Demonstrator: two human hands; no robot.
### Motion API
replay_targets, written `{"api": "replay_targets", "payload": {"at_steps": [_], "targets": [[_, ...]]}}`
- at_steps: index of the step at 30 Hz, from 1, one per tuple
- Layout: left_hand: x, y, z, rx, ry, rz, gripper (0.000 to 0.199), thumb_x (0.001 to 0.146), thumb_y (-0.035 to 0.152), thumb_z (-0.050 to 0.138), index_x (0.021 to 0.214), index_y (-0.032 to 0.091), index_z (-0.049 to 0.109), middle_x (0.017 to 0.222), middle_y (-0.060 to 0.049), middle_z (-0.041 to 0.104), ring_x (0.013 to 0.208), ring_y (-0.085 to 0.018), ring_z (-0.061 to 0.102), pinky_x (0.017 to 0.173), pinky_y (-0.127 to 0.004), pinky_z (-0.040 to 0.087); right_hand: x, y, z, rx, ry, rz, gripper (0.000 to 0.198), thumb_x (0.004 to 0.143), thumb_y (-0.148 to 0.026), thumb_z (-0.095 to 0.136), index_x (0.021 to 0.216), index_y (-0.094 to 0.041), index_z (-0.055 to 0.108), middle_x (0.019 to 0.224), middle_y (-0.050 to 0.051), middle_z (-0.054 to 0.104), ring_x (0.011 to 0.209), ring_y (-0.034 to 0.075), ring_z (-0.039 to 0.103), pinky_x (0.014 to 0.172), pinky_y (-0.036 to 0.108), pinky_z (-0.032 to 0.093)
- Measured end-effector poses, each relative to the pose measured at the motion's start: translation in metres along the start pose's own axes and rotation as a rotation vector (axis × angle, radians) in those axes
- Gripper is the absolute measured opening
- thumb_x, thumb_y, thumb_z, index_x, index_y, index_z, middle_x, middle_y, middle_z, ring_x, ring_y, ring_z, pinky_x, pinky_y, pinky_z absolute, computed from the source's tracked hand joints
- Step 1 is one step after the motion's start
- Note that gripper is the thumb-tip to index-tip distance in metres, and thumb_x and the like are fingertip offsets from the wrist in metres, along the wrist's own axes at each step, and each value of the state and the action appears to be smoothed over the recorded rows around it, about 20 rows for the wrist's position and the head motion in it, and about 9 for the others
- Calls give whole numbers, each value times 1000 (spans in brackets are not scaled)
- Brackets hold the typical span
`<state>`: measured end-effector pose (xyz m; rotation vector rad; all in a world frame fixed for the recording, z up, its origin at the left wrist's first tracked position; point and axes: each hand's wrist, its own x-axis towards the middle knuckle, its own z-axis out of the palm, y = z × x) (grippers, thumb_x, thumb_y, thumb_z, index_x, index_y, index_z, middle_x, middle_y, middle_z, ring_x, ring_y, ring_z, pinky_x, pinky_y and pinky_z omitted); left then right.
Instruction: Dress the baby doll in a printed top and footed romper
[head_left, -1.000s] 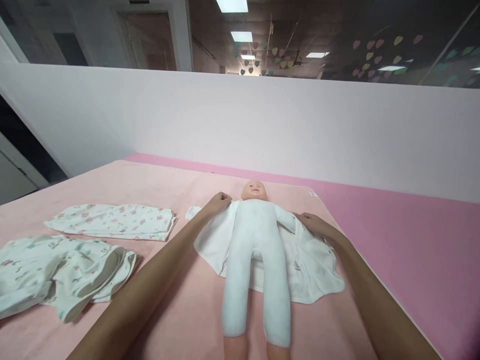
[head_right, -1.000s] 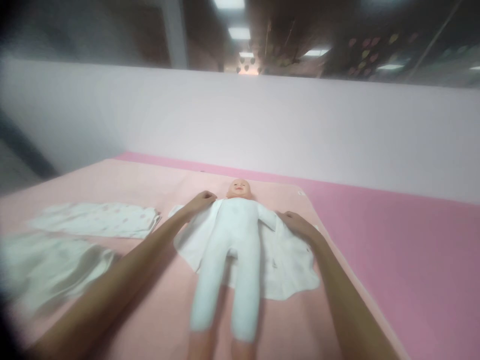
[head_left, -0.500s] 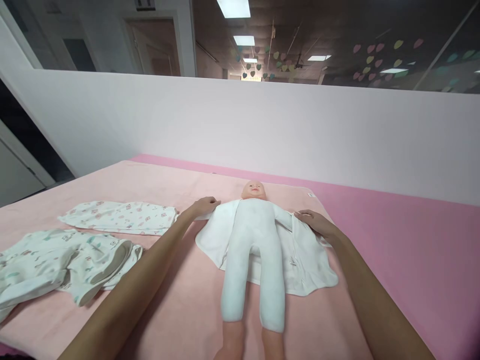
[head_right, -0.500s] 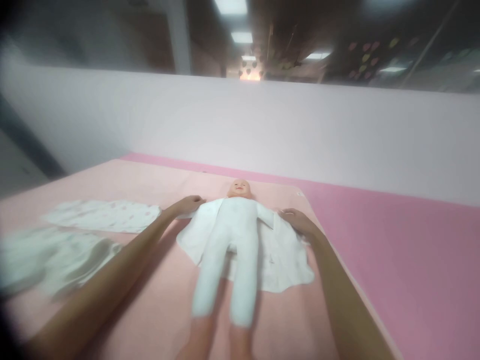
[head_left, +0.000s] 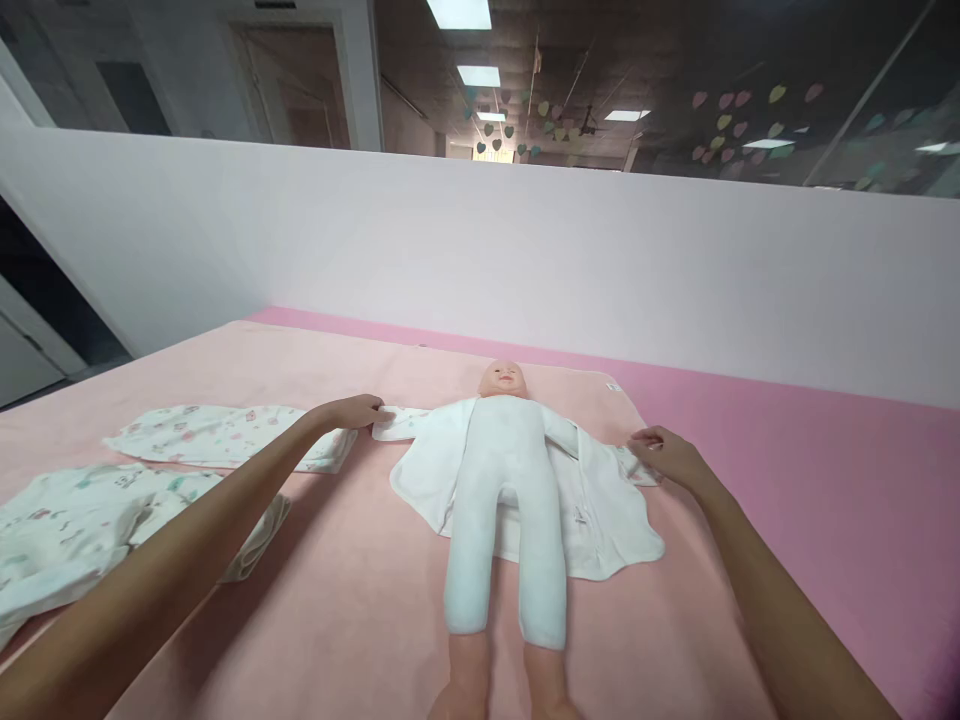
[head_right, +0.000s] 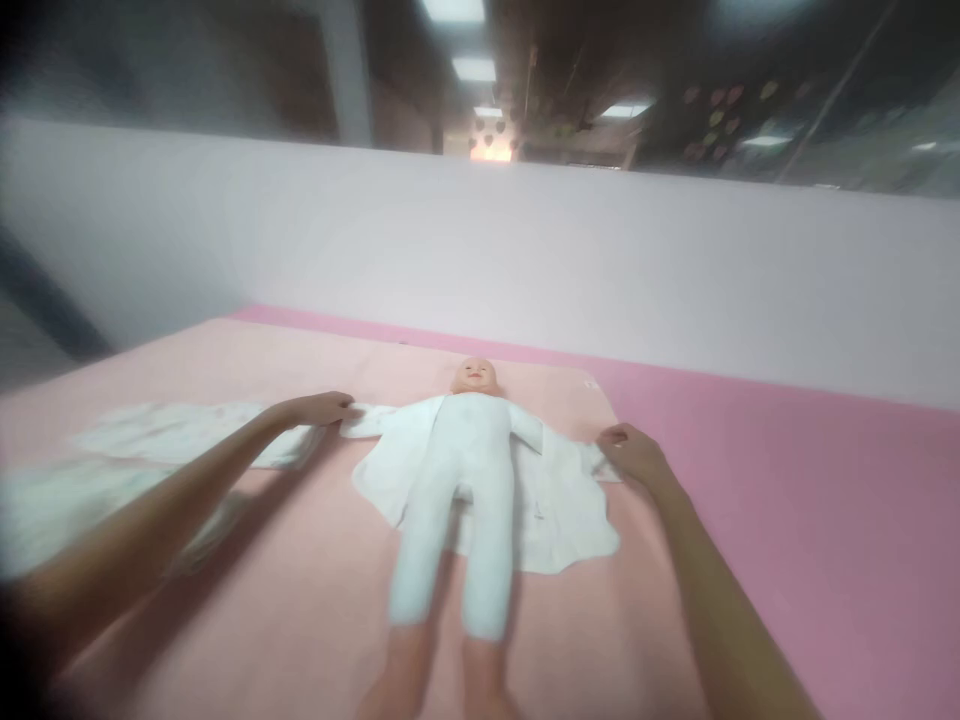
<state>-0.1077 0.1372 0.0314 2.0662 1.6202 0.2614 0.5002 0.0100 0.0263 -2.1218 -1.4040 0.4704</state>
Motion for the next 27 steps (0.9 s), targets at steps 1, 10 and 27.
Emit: {"api": "replay_targets", "payload": {"at_steps": [1,10,27], "targets": [[-1,-3,1,-2,-20,8,36,77,57,60,74,21,62,80,-10,72,71,-26,66,65,-34,48,-3,10,-2,-37,10,-4,46,79,-53,74,111,-20,72,113,13,76,98,30,72,78,37,54],[6,-12,-1,-12,37,38,46,79,67,55,82,22,55,82,-8,67,74,-25,62,66,-34,44,-25,46,14,-104,178,-142,65,82,-77,61,112,-19,58,95,8,67,85,27,64,74,37,48],[0,-14,21,115,173,17,45,85,59,52,105,21,65,102,-12,76,96,-32,70,83,-39,53,-32,50,2,-27,377,-123,35,88,-50,60,98,-18,71,99,16,75,96,33,66,92,47,51]]}}
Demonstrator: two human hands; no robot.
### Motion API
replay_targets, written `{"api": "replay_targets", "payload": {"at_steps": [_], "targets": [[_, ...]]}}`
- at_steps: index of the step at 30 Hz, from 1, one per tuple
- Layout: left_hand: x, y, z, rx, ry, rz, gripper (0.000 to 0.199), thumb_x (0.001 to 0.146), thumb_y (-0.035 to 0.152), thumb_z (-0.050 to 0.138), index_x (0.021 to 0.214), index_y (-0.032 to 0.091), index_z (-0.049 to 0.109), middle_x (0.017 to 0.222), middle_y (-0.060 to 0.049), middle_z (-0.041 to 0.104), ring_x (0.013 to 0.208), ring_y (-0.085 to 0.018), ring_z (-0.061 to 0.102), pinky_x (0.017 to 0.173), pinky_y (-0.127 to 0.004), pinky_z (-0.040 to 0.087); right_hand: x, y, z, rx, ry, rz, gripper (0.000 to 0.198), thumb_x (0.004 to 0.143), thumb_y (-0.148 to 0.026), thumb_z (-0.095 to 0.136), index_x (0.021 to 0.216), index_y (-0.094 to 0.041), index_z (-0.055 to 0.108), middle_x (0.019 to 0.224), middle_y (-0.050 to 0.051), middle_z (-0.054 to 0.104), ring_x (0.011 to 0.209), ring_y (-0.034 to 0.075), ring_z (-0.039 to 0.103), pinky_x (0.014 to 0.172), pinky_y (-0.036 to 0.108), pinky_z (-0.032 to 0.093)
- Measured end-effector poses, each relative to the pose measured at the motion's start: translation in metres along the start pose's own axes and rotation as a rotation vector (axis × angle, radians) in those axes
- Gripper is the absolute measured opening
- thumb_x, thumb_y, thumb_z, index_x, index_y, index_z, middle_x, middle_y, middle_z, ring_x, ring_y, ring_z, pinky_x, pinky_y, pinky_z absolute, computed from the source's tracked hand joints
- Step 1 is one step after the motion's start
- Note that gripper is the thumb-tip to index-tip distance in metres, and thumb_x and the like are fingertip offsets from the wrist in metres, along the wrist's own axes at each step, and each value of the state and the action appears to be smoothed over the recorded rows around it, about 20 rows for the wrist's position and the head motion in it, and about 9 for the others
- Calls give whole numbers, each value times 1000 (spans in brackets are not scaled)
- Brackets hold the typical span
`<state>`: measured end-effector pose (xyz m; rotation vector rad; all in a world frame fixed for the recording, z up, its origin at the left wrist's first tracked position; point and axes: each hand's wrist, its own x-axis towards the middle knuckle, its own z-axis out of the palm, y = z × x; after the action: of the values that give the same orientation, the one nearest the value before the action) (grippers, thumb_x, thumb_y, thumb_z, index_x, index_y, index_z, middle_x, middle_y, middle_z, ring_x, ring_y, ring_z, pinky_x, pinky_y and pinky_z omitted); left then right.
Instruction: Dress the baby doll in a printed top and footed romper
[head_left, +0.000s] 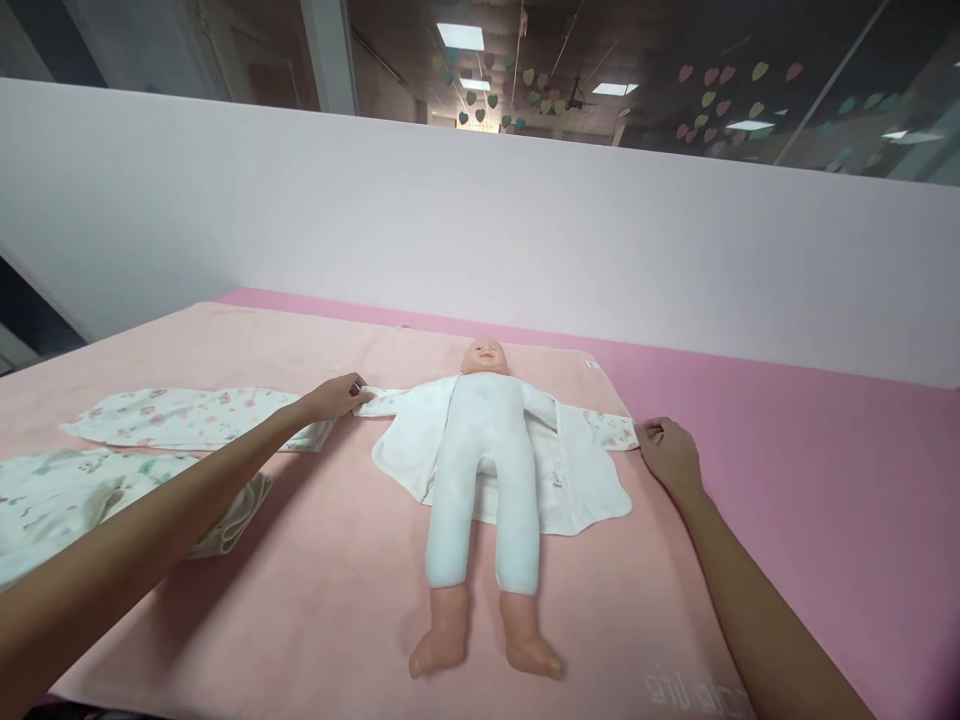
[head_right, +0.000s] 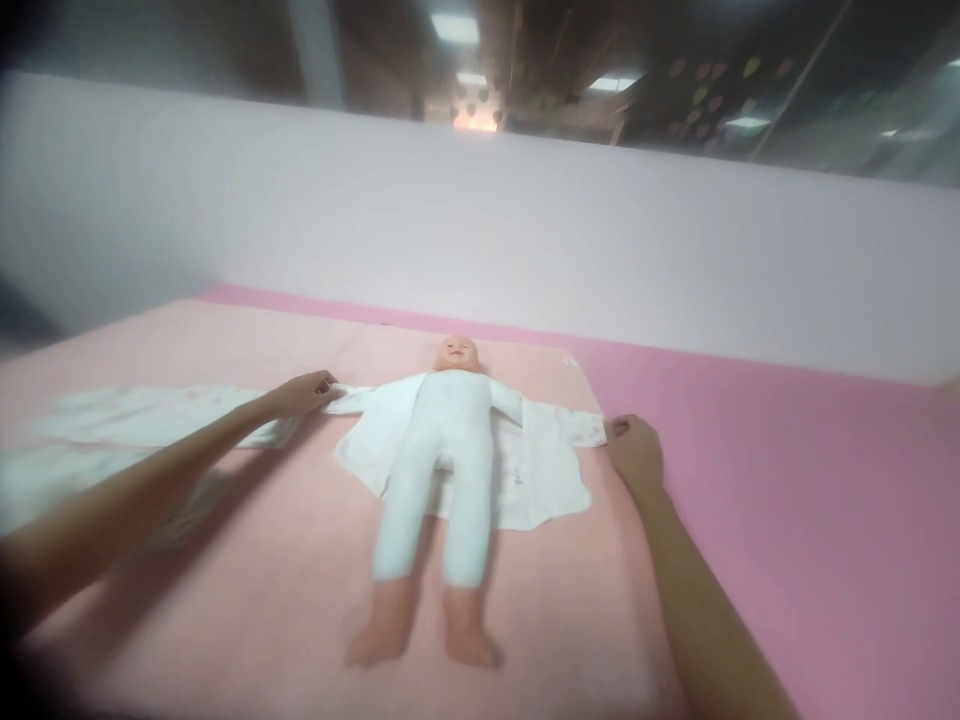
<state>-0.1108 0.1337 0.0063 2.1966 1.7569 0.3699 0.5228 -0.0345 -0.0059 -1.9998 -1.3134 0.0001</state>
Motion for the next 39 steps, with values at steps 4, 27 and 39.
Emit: {"api": "replay_targets", "payload": {"at_steps": [4,27,39], "targets": [[-11,11,5,114,215,107,51,97,53,44,126,17,65,134,-18,68,127,-38,61,105,-50,49,-8,-20,2,2,77,-292,52,102,-52,44,133,-16,65,132,20,68,125,36,59,112,54,45],[-128,72,55,162,110,360,75,109,57,27,170,13,26,178,-17,15,166,-34,14,132,-54,19,-47,-32,15,-153,-508,-492,65,111,-52,20,171,-27,21,176,5,28,164,27,23,134,59,14],[-122,9,-24,450,12,-86,62,96,55,51,131,5,59,133,-30,63,126,-45,60,100,-53,48,-145,-108,-48,164,-32,-469,42,108,-50,40,136,-28,62,131,11,71,127,34,62,114,54,44]]}}
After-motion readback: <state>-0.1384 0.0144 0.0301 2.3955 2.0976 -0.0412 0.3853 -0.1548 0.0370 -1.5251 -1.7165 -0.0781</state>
